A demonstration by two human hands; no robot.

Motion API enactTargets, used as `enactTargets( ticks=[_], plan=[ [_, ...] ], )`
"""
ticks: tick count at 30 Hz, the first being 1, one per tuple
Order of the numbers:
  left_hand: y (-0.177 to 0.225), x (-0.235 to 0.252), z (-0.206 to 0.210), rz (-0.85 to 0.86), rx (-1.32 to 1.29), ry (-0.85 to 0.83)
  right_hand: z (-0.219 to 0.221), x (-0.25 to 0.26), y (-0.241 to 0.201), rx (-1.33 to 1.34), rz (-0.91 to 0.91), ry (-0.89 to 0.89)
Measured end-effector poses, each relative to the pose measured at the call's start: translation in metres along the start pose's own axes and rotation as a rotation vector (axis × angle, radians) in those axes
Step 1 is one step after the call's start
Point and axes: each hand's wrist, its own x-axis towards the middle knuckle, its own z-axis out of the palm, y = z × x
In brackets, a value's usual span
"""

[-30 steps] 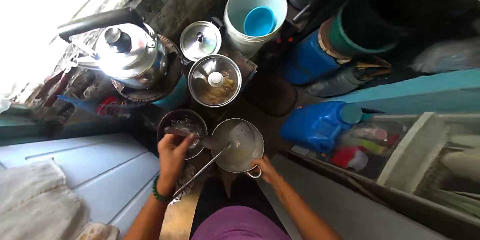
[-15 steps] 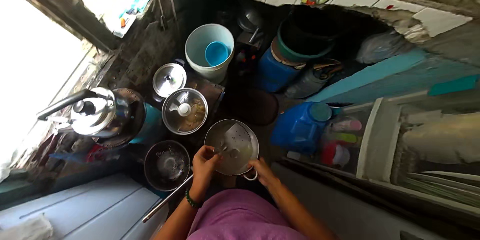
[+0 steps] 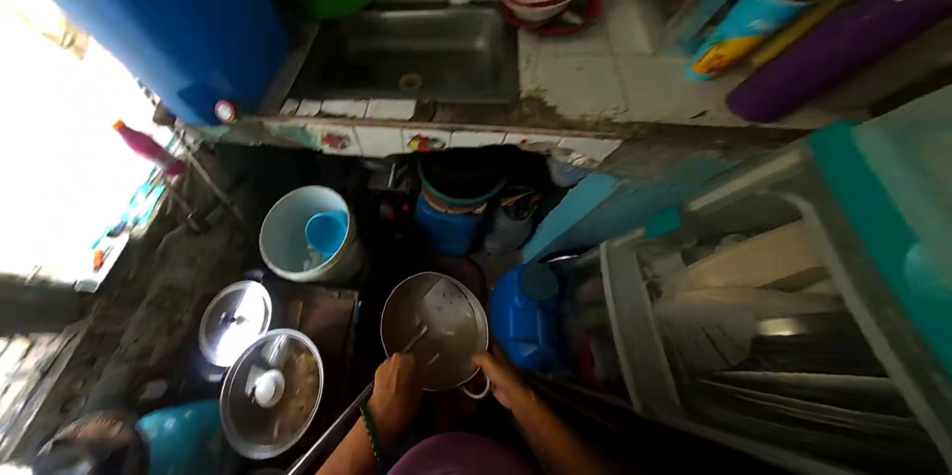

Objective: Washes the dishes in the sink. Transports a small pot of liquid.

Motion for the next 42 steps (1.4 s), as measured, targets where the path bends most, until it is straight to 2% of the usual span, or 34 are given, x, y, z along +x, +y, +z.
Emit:
enactTargets(
  ticks=[2, 4, 6, 9, 11, 13, 14, 16, 19, 21, 23, 28, 32, 37, 42],
  plan=[
    [0.024, 0.011, -0.019, -0.006, 0.157, -0.058, -0.008, 0.011, -0.014, 0.033, -0.01, 0.039],
    [0.037, 0.023, -0.037, 0.067, 0.275, -0.001, -0.015, 0.02, -0.027, 0.068, 0.001, 0.076],
    [0.045, 0.033, -0.058, 0.179, 0.361, 0.106, -0.022, 0.026, -0.043, 0.112, 0.004, 0.102],
    [0.049, 0.037, -0.093, 0.4, 0.464, 0.158, -0.026, 0.021, -0.075, 0.159, -0.018, 0.121],
    [0.046, 0.043, -0.123, 0.562, 0.47, 0.301, -0.025, 0.013, -0.106, 0.148, -0.083, 0.142],
    [0.046, 0.053, -0.151, 0.728, 0.475, 0.514, -0.022, 0.007, -0.138, 0.146, -0.139, 0.169],
    [0.05, 0.054, -0.164, 0.777, 0.494, 0.56, -0.02, 0.006, -0.153, 0.156, -0.159, 0.184],
    [0.059, 0.051, -0.195, 0.823, 0.571, 0.588, -0.016, 0.005, -0.182, 0.207, -0.183, 0.206],
    [0.07, 0.06, -0.241, 0.946, 0.62, 0.779, -0.008, 0.011, -0.225, 0.323, -0.225, 0.181],
    [0.078, 0.064, -0.269, 0.969, 0.646, 0.822, -0.003, 0.017, -0.253, 0.371, -0.24, 0.173],
    [0.087, 0.063, -0.303, 0.944, 0.6, 0.801, -0.003, 0.026, -0.277, 0.393, -0.267, 0.161],
    [0.108, 0.08, -0.374, 0.965, 0.456, 1.029, -0.013, 0.056, -0.333, 0.4, -0.338, 0.125],
    [0.122, 0.102, -0.402, 0.882, 0.331, 0.935, -0.028, 0.08, -0.369, 0.386, -0.371, 0.111],
    [0.143, 0.121, -0.44, 0.745, 0.12, 0.651, -0.049, 0.103, -0.401, 0.374, -0.354, 0.073],
    [0.19, 0.143, -0.47, 0.529, -0.174, 0.377, -0.071, 0.116, -0.412, 0.408, -0.312, 0.09]
  ],
)
